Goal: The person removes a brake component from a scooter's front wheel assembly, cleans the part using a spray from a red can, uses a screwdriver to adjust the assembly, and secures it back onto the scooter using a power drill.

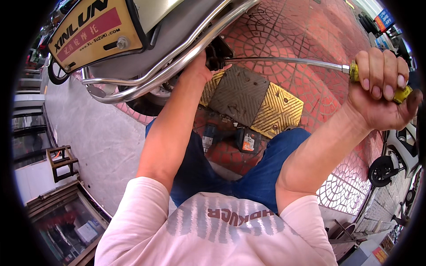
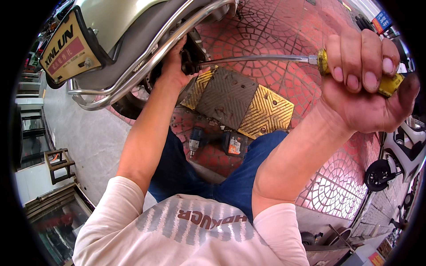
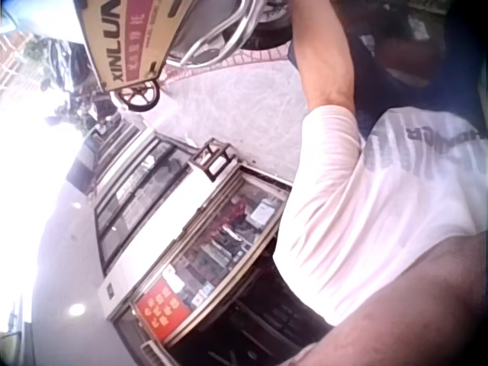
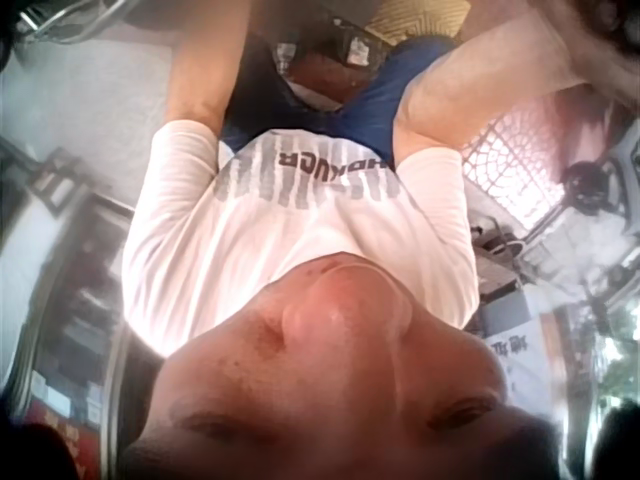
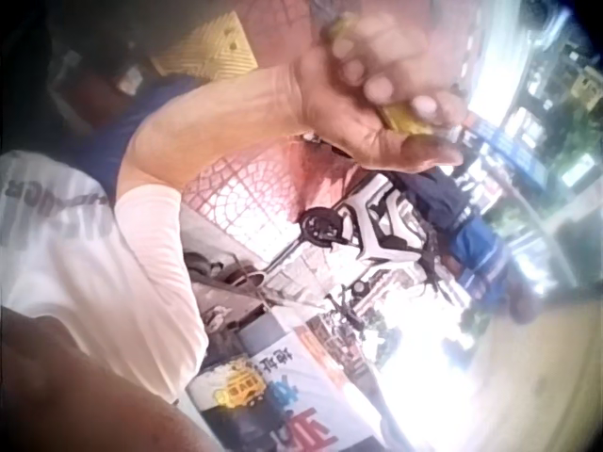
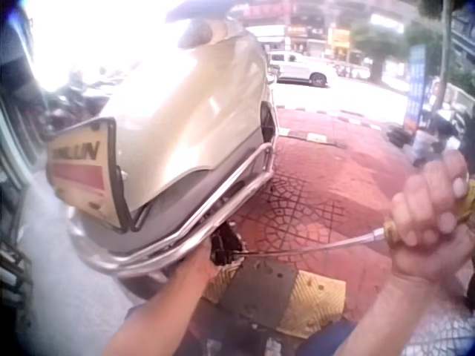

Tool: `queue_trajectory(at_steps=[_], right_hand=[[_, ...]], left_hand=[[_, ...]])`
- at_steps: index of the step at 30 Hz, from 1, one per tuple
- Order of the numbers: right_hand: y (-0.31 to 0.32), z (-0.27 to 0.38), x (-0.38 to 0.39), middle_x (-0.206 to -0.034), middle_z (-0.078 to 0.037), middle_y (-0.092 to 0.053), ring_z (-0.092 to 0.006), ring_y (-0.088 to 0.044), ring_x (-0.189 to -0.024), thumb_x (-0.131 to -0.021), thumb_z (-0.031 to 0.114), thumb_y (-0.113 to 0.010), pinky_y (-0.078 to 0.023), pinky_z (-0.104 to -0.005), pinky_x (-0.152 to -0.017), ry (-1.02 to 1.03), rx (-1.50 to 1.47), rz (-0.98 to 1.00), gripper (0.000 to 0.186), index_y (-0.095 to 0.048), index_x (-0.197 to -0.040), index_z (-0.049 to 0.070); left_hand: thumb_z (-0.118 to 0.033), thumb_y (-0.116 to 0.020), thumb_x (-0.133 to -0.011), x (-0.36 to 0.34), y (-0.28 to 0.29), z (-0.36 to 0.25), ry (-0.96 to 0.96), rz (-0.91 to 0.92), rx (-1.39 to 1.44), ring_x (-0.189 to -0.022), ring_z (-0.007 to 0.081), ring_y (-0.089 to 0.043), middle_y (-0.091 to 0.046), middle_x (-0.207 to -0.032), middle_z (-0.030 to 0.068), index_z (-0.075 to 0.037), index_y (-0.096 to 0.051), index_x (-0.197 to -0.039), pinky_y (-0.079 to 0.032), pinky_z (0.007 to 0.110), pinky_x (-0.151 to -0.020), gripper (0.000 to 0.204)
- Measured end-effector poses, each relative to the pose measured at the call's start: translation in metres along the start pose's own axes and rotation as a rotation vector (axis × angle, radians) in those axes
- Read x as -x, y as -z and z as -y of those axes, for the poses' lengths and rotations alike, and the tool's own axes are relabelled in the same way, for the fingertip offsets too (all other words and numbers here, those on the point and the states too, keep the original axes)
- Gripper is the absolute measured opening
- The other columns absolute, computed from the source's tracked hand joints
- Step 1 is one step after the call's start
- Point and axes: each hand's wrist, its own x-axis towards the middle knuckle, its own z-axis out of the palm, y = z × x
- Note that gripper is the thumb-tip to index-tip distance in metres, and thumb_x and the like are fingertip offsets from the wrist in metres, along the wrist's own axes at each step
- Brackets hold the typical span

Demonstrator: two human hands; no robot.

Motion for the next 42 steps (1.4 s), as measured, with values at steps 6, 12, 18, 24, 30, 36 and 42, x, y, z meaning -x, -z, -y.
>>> queue_trajectory(at_steps=[6,12,18,24,30,36,42], right_hand=[[-0.001,-0.006,-0.001,-0.072,0.005,-0.051,-0.0095,-0.043,-0.06,-0.098,0.045,-0.06,-0.037,-0.029,-0.063,-0.004,0.015,-0.001,0.034,-0.061,-0.092,0.012],[0.002,-0.014,0.004,-0.065,0.006,-0.049,-0.0085,-0.042,-0.056,-0.085,0.039,-0.076,-0.036,-0.0266,-0.06,0.033,-0.006,-0.255,0.032,-0.057,-0.082,0.013],[0.025,-0.018,0.011,-0.068,0.005,-0.051,-0.0093,-0.042,-0.058,-0.092,0.045,-0.068,-0.036,-0.028,-0.061,0.054,-0.048,-0.172,0.033,-0.063,-0.087,0.012],[0.027,-0.021,0.018,-0.066,0.004,-0.049,-0.0104,-0.039,-0.056,-0.095,0.048,-0.063,-0.035,-0.0296,-0.057,0.09,-0.008,-0.249,0.037,-0.065,-0.086,0.012],[0.002,-0.018,0.032,-0.062,0.004,-0.047,-0.0112,-0.037,-0.053,-0.099,0.041,-0.059,-0.034,-0.0302,-0.054,0.128,0.077,-0.415,0.034,-0.062,-0.079,0.013],[-0.011,-0.021,0.029,-0.058,0.004,-0.045,-0.0117,-0.036,-0.049,-0.099,0.035,-0.059,-0.032,-0.0307,-0.05,0.196,0.174,-0.623,0.033,-0.055,-0.072,0.016],[-0.019,-0.024,0.028,-0.056,0.004,-0.044,-0.0119,-0.035,-0.047,-0.098,0.035,-0.06,-0.031,-0.0312,-0.048,0.222,0.214,-0.703,0.034,-0.053,-0.071,0.017]], left_hand=[[-0.053,-0.067,-0.097,-0.007,0.003,0.001,0.013,0.063,-0.02,-0.099,0.0425,-0.071,-0.068,-0.115,0.017,-0.009,-0.058,-0.132,-0.06,0.067,-0.08,0.057],[-0.051,-0.066,-0.098,-0.006,0.002,0.0,0.022,0.039,0.001,-0.101,0.0415,-0.071,-0.068,-0.117,0.0153,-0.011,-0.056,-0.135,-0.059,0.067,-0.081,0.055],[-0.049,-0.065,-0.099,0.002,-0.006,0.0,0.007,-0.014,0.052,-0.11,0.04,-0.067,-0.064,-0.128,0.0146,-0.012,-0.054,-0.138,-0.057,0.068,-0.089,0.055],[-0.048,-0.063,-0.1,-0.007,-0.009,0.005,0.011,-0.081,0.176,-0.115,0.039,-0.065,-0.064,-0.131,0.0141,-0.013,-0.054,-0.138,-0.055,0.065,-0.093,0.053],[-0.049,-0.061,-0.1,-0.011,-0.025,0.014,-0.088,-0.151,0.22,-0.115,0.036,-0.065,-0.066,-0.128,0.0107,-0.015,-0.058,-0.136,-0.048,0.065,-0.097,0.049],[-0.048,-0.06,-0.103,-0.016,-0.029,0.025,-0.207,-0.18,0.269,-0.114,0.0335,-0.066,-0.067,-0.128,0.0075,-0.017,-0.059,-0.136,-0.046,0.067,-0.097,0.046],[-0.048,-0.06,-0.103,-0.021,-0.026,0.024,-0.194,-0.191,0.233,-0.109,0.0324,-0.068,-0.068,-0.126,0.0081,-0.016,-0.06,-0.133,-0.049,0.066,-0.091,0.044]])
